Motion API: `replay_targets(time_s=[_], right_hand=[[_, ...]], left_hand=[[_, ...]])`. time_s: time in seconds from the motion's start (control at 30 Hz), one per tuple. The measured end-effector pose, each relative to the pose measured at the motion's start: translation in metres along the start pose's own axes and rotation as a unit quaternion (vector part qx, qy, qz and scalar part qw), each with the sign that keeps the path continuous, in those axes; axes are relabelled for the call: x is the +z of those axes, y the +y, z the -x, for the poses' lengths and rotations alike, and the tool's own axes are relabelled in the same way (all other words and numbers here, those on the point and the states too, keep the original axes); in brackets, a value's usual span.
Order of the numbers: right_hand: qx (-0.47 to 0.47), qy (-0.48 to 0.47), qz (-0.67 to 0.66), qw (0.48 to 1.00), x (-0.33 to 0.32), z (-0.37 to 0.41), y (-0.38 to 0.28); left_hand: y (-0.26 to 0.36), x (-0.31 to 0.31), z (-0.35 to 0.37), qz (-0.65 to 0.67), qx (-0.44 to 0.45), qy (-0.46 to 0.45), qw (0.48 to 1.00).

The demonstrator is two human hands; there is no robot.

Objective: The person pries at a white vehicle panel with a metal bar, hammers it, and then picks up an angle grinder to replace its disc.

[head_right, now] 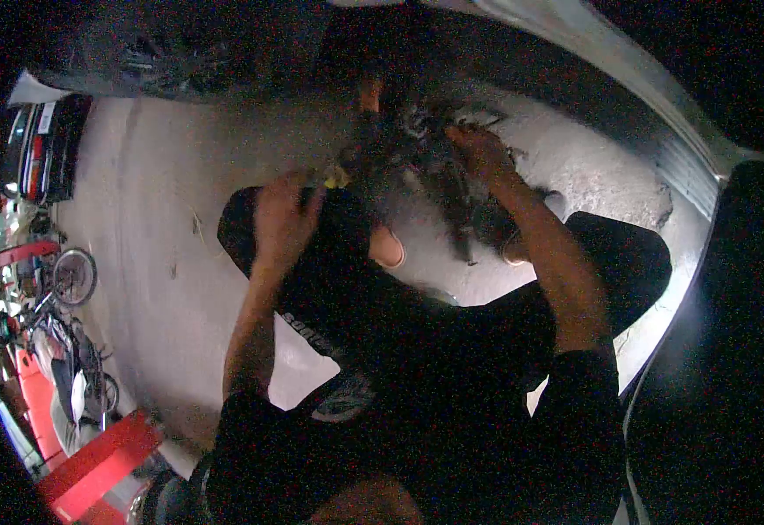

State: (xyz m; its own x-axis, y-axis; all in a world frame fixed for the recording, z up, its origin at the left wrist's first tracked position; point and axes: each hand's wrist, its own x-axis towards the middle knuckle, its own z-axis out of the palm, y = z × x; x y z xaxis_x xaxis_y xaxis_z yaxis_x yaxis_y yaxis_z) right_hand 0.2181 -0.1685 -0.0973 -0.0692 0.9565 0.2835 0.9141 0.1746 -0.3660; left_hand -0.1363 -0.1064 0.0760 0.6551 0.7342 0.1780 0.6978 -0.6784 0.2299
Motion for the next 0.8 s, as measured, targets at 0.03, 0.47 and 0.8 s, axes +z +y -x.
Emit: replay_targets(time_s=[0.03, 0.47, 0.8], right_hand=[[-0.004, 0.045, -0.086, 0.995, -0.009, 0.003, 0.004], [0.038, 0.144, -0.066, 0.987, -0.095, -0.02, -0.064], [-0.032, 0.621, -0.545, 0.562, -0.379, 0.054, -0.144]], left_hand=[[0.017, 0.012, 0.0, 0.1, -0.048, -0.054, 0.992], [0.127, 0.222, -0.012, 0.771, -0.171, -0.097, 0.606], [0.197, 0.057, -0.093, 0.713, -0.102, -0.151, 0.677]])
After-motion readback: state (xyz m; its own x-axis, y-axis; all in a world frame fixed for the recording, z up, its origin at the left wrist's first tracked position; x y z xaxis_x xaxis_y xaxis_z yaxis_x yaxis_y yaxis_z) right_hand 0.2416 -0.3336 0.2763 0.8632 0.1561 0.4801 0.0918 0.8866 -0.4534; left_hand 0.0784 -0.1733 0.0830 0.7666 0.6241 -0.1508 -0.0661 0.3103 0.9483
